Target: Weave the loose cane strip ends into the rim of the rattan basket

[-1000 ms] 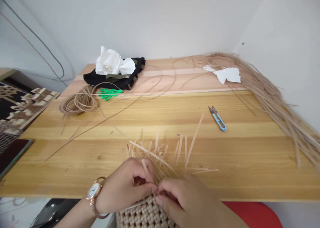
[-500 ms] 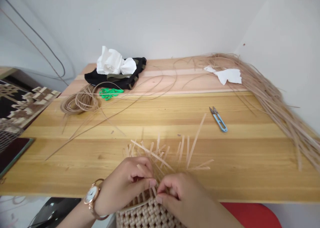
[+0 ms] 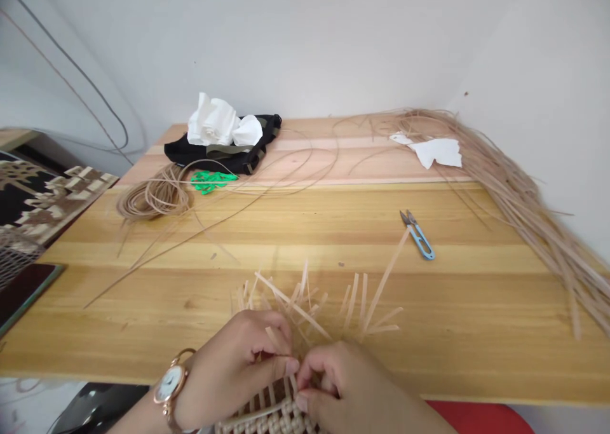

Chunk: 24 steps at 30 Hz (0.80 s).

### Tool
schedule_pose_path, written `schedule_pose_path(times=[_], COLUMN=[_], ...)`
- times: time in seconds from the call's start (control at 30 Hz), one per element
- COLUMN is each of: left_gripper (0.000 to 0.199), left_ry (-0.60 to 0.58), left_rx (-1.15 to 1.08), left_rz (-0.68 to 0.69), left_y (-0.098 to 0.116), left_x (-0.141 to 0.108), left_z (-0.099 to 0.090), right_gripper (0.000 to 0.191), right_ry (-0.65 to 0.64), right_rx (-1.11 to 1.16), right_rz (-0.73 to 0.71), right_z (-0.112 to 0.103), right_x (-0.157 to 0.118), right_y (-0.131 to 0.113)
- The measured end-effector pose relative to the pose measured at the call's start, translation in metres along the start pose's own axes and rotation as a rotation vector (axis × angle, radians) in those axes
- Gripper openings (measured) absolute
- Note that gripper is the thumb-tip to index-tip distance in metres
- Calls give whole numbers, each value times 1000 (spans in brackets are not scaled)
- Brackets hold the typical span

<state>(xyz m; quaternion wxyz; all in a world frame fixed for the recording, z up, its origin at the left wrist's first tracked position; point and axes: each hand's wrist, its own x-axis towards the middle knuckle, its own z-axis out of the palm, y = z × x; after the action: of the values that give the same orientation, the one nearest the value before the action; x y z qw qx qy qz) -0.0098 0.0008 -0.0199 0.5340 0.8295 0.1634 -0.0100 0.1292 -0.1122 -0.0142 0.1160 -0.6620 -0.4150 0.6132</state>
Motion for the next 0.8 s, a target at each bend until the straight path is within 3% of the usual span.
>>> schedule_pose_path(times=[0.2, 0.3, 0.43, 0.67, 0.8], left_gripper=[32, 32, 14, 23, 21], left_ry=[-38, -22, -54, -82, -146], left_rx=[-140, -260, -391, -602, -506], left_rz=[-301, -368, -439, -440, -375], left_y=[-5, -8, -5, -2, -1], left_x=[-5, -6, -6, -3, 2], left_z=[6, 8, 14, 20, 14], right_gripper=[12, 11, 13, 4, 11], right_ry=[18, 90, 90, 157, 148], right_rx=[117, 108, 129, 157, 322], right_rz=[-34, -79, -76, -145, -161], right_z=[2, 4, 9, 11, 9], right_x=[4, 4, 5, -2, -7], right_y=[12, 15, 18, 17, 11])
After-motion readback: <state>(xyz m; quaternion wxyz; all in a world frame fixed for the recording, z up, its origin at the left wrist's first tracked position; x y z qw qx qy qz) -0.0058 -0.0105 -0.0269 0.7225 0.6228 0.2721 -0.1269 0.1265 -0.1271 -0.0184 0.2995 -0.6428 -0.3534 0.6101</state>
